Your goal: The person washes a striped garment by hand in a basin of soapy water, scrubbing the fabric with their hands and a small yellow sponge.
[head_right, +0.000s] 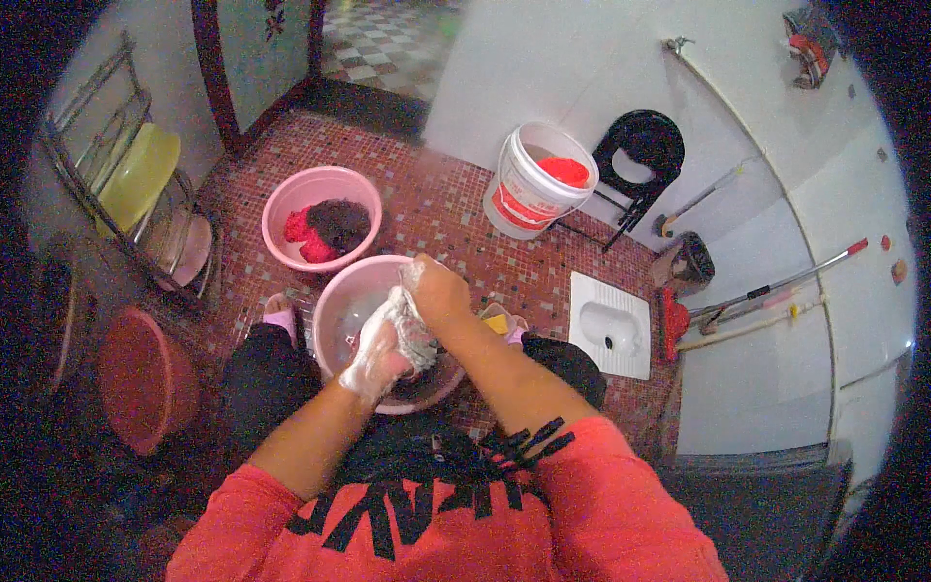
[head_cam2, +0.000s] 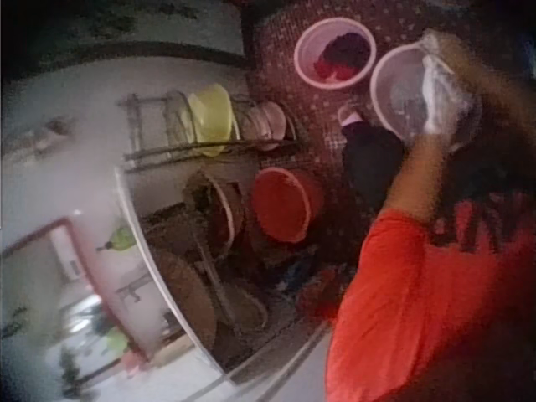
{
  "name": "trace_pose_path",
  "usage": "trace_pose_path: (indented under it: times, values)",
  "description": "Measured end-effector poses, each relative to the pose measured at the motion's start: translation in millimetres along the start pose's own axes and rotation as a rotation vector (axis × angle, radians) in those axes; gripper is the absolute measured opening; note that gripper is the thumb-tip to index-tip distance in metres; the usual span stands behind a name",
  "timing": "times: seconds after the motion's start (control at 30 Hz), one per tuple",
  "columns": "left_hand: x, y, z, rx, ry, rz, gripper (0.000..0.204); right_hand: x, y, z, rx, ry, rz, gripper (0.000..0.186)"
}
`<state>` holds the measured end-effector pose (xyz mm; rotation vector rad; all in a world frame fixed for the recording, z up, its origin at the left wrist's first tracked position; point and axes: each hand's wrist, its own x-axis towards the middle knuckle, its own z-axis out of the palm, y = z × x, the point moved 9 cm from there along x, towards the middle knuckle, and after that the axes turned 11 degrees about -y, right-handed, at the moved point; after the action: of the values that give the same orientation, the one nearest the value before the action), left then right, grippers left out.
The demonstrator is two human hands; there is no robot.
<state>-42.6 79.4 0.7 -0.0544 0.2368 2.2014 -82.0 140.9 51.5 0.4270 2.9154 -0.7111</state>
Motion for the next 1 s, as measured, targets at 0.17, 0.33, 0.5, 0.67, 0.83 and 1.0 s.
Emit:
trace_pose_path:
  times: [0.17, 0.33, 0.5, 0.67, 0.83, 1.0]
  values:
    - [22, 37, -59, 0.284, -0.340, 0.162, 0.030, -51, -81, 14, -0.024, 0.200, -0.543, 0.020]
    - [-8, 23, -13, -0.060, 0.078, 0.091, 0.028, -32, -59, 11, -0.229, 0.122, -0.421, 0.019]
    - [-7, 16, 17, -0.038, -0.188, -0.110, 0.031, 2, 21, -13, 1.013, -0.086, -0.072, 0.023]
    - [-7, 46, -30, 0.254, 0.121, -0.096, 0.024, -8, 48, -6, 1.905, -0.162, 0.097, 0.025]
    - [-18, 68, -26, 0.977, 0.025, -0.153, 0.028, -18, 36, -19, 1.842, -0.204, 0.098, 0.028]
    - [-35, 59, 13, 0.916, -0.001, -0.237, 0.027, -18, 24, -21, 1.953, -0.339, 0.009, 0.029]
